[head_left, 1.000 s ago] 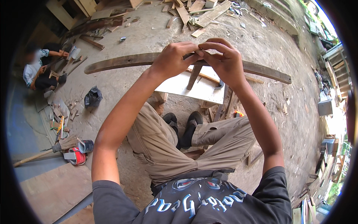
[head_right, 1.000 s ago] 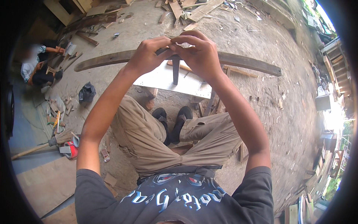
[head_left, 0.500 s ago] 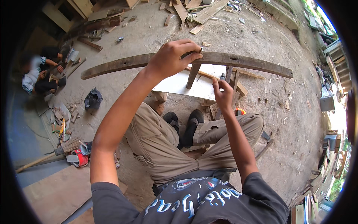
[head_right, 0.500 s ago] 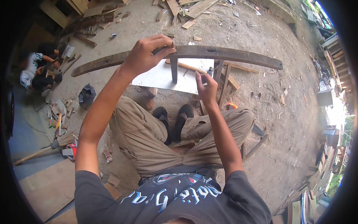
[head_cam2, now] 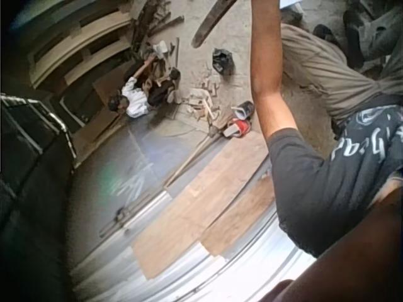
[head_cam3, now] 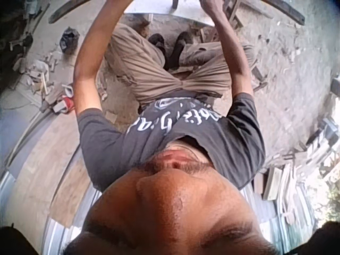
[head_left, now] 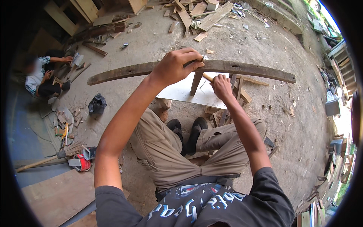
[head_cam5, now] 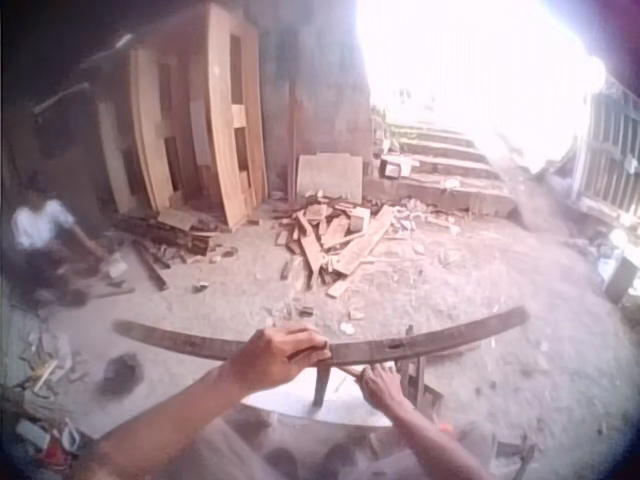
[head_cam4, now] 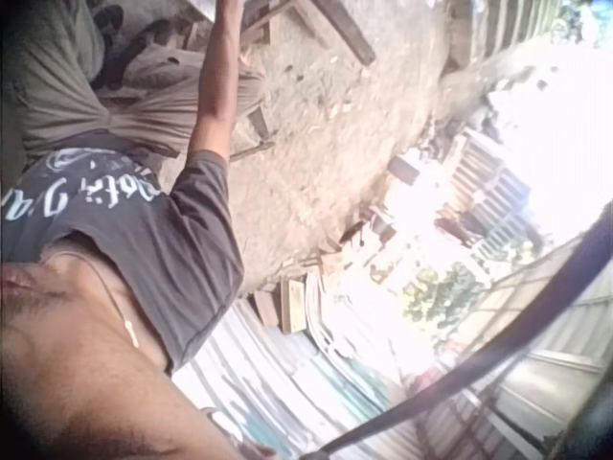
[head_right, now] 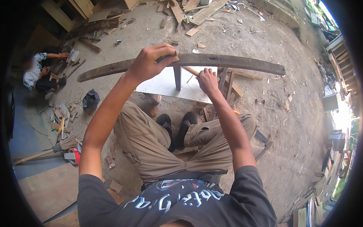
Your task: The person aligns two wooden planks and secures them together by hammering nails into pre-drilled holes. They repeatedly adjust the planks and hammer the nails to ensure a firm connection.
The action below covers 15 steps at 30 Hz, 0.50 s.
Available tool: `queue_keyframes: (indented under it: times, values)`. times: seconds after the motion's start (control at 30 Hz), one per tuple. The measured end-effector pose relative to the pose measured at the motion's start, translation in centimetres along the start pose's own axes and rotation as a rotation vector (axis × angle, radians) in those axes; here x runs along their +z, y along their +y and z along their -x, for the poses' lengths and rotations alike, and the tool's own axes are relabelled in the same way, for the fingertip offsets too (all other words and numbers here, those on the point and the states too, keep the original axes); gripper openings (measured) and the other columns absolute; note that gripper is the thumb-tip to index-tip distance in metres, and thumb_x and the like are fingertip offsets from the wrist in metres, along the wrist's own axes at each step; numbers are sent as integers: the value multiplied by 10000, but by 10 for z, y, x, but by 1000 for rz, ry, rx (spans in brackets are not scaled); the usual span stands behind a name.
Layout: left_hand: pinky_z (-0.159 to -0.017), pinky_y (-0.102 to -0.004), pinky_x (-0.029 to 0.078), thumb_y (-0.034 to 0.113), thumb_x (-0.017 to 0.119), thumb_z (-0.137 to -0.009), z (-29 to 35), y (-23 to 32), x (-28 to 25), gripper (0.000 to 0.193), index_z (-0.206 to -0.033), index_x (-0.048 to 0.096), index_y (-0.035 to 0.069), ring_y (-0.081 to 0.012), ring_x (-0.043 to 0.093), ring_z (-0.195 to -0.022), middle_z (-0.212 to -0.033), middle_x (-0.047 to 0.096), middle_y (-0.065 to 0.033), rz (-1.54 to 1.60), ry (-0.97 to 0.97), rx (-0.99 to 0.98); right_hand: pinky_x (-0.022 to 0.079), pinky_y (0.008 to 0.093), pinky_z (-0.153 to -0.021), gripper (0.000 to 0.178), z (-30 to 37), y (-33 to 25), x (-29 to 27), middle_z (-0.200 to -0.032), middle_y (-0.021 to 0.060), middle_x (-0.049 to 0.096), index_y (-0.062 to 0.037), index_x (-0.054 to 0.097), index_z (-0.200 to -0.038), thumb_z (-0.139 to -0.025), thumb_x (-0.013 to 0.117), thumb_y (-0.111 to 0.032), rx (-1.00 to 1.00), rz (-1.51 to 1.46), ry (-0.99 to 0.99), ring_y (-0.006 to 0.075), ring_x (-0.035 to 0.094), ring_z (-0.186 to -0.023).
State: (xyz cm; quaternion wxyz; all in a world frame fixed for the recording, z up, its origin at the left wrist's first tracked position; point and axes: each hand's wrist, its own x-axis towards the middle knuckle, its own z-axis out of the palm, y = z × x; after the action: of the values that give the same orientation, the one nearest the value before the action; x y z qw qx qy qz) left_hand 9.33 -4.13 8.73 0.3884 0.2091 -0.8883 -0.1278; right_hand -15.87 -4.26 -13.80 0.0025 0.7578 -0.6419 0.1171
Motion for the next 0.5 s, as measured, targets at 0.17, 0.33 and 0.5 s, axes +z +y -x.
queue_keyframes:
  times: [0.17,0.33,0.5]
  values:
    - [-723,-350,556,132,753,-860,6,-2,-1,155,-952,686,28,-258,696,-813,-931,707,-86,-34,12,-25,531,380,-609,315,53,6,-65,-802,160,673,23,639,-970,-972,634,-291,252,-421,191,208,679,-780]
    - [-741,-351,558,138,756,-858,6,-1,1,157,-948,689,28,-268,700,-831,-938,711,-89,-20,15,-31,573,243,-586,284,129,-20,-91,-851,166,697,5,572,-1157,-1006,591,-235,549,-1363,173,176,712,-769]
    - [-745,-351,558,139,755,-859,5,-3,0,153,-945,692,29,-270,701,-841,-942,713,-93,-19,30,-10,583,401,-807,437,176,-48,-129,-975,201,679,-9,571,-1129,-1030,478,-425,454,-1982,-47,269,696,-859]
